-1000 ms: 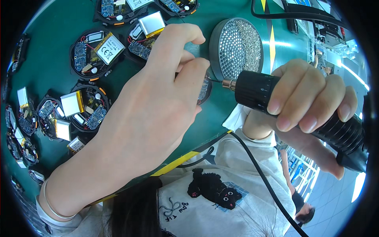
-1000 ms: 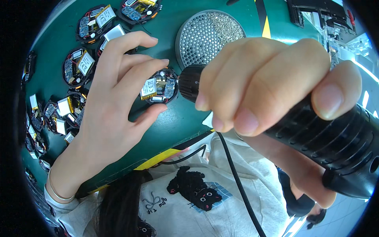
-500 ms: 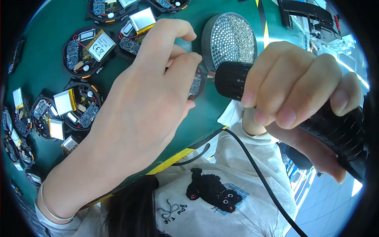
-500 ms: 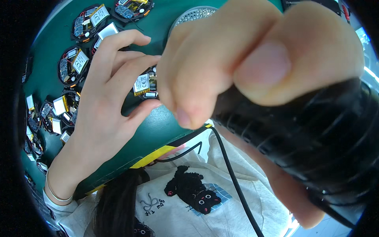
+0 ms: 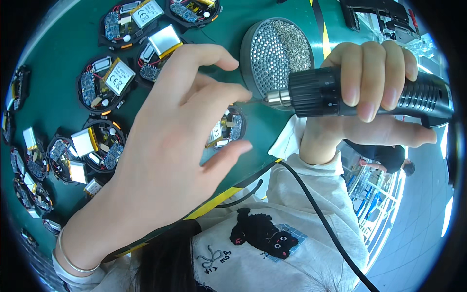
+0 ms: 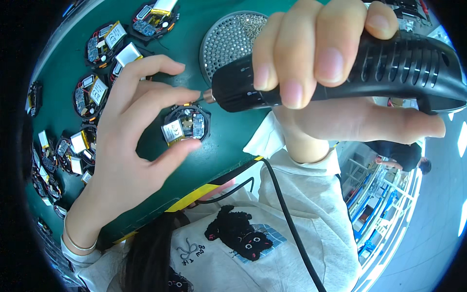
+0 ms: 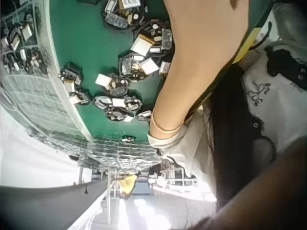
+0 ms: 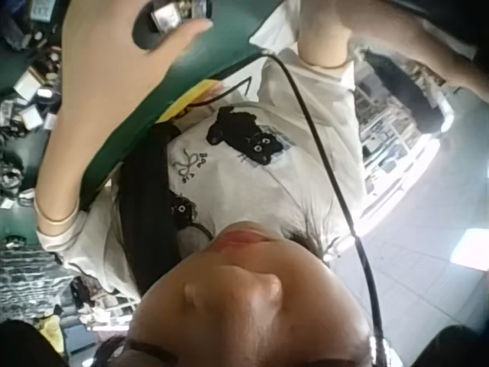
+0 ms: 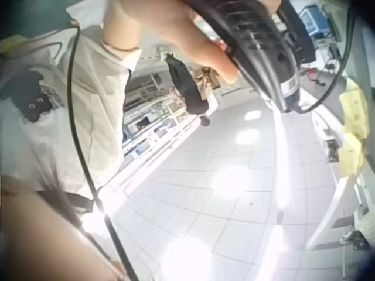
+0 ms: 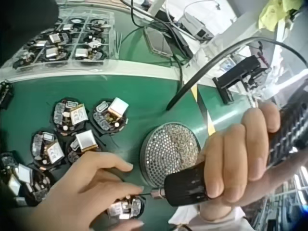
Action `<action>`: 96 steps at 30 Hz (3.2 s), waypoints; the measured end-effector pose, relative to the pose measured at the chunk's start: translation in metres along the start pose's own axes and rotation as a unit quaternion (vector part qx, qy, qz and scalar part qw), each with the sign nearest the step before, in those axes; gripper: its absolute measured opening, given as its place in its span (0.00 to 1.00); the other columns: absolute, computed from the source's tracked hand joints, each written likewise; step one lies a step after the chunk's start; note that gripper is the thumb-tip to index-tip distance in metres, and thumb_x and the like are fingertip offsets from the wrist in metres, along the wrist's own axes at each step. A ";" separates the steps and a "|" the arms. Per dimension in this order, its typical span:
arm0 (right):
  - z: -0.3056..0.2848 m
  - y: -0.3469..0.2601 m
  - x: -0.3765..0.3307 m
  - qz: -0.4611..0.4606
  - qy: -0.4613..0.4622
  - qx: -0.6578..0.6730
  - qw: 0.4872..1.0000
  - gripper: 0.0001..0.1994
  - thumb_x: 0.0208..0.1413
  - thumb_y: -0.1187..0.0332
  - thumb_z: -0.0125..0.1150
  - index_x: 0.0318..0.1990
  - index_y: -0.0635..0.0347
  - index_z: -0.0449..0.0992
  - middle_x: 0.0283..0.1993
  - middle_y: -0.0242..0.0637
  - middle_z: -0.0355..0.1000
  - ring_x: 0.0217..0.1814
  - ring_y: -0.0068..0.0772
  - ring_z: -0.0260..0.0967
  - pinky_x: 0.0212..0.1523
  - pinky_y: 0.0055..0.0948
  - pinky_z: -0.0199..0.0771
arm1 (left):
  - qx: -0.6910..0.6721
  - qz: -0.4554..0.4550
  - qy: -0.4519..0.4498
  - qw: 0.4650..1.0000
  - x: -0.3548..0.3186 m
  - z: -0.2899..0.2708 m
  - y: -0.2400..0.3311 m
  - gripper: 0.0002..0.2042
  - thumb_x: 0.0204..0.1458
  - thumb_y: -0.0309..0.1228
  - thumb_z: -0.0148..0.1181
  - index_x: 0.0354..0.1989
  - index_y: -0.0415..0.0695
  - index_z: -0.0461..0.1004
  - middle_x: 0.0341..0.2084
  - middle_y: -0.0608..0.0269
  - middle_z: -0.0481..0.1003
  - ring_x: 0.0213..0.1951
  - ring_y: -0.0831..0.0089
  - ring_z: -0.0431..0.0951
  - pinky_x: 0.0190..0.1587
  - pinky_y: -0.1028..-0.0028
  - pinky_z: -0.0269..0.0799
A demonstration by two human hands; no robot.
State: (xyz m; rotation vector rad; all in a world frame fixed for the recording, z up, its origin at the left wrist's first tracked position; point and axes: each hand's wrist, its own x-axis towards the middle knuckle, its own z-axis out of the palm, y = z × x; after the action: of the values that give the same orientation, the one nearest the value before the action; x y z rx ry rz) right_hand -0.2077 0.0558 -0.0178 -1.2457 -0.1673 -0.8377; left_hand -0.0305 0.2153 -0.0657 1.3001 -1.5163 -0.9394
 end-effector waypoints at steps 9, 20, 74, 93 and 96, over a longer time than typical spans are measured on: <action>0.000 -0.013 0.005 -0.004 0.065 0.034 0.997 0.30 0.46 0.36 0.61 0.34 0.56 0.64 0.23 0.28 0.67 0.20 0.23 0.69 0.21 0.22 0.72 | -0.003 0.039 0.077 0.996 0.018 0.013 0.002 0.09 0.38 0.16 0.65 0.29 0.37 0.75 0.47 0.56 0.69 0.36 0.70 0.76 0.37 0.74 0.73; 0.008 -0.016 0.000 -0.029 0.086 0.033 0.995 0.26 0.45 0.44 0.66 0.33 0.57 0.63 0.20 0.29 0.67 0.15 0.22 0.69 0.14 0.20 0.75 | 0.020 0.059 0.067 0.996 0.021 0.015 0.005 0.09 0.36 0.16 0.67 0.26 0.37 0.74 0.47 0.55 0.68 0.37 0.70 0.75 0.37 0.74 0.74; 0.004 -0.032 -0.002 -0.027 0.084 0.009 0.996 0.27 0.40 0.46 0.72 0.32 0.57 0.64 0.21 0.29 0.67 0.16 0.21 0.68 0.16 0.19 0.70 | 0.379 0.077 0.125 0.914 0.016 0.005 0.011 0.24 0.35 0.24 0.67 0.47 0.40 0.73 0.36 0.57 0.66 0.30 0.67 0.66 0.33 0.67 0.66; 0.000 -0.029 -0.002 -0.055 -0.004 -0.113 0.992 0.31 0.41 0.40 0.69 0.36 0.59 0.67 0.26 0.31 0.70 0.21 0.25 0.71 0.22 0.24 0.73 | 0.192 0.117 0.004 0.975 0.011 0.011 0.003 0.19 0.35 0.19 0.66 0.39 0.33 0.70 0.47 0.49 0.69 0.49 0.49 0.73 0.46 0.61 0.73; 0.004 -0.026 -0.002 -0.033 -0.035 -0.132 0.990 0.32 0.41 0.40 0.70 0.38 0.60 0.67 0.27 0.33 0.70 0.21 0.26 0.71 0.22 0.25 0.74 | 0.201 0.132 0.000 0.971 0.012 0.013 0.002 0.19 0.35 0.17 0.63 0.41 0.32 0.71 0.46 0.50 0.70 0.50 0.50 0.73 0.48 0.62 0.73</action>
State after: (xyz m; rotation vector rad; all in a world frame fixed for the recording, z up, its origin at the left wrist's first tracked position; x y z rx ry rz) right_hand -0.2245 0.0589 0.0027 -1.5250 -0.1586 -0.8945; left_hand -0.0438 0.2038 -0.0661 1.3271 -1.8918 -0.4745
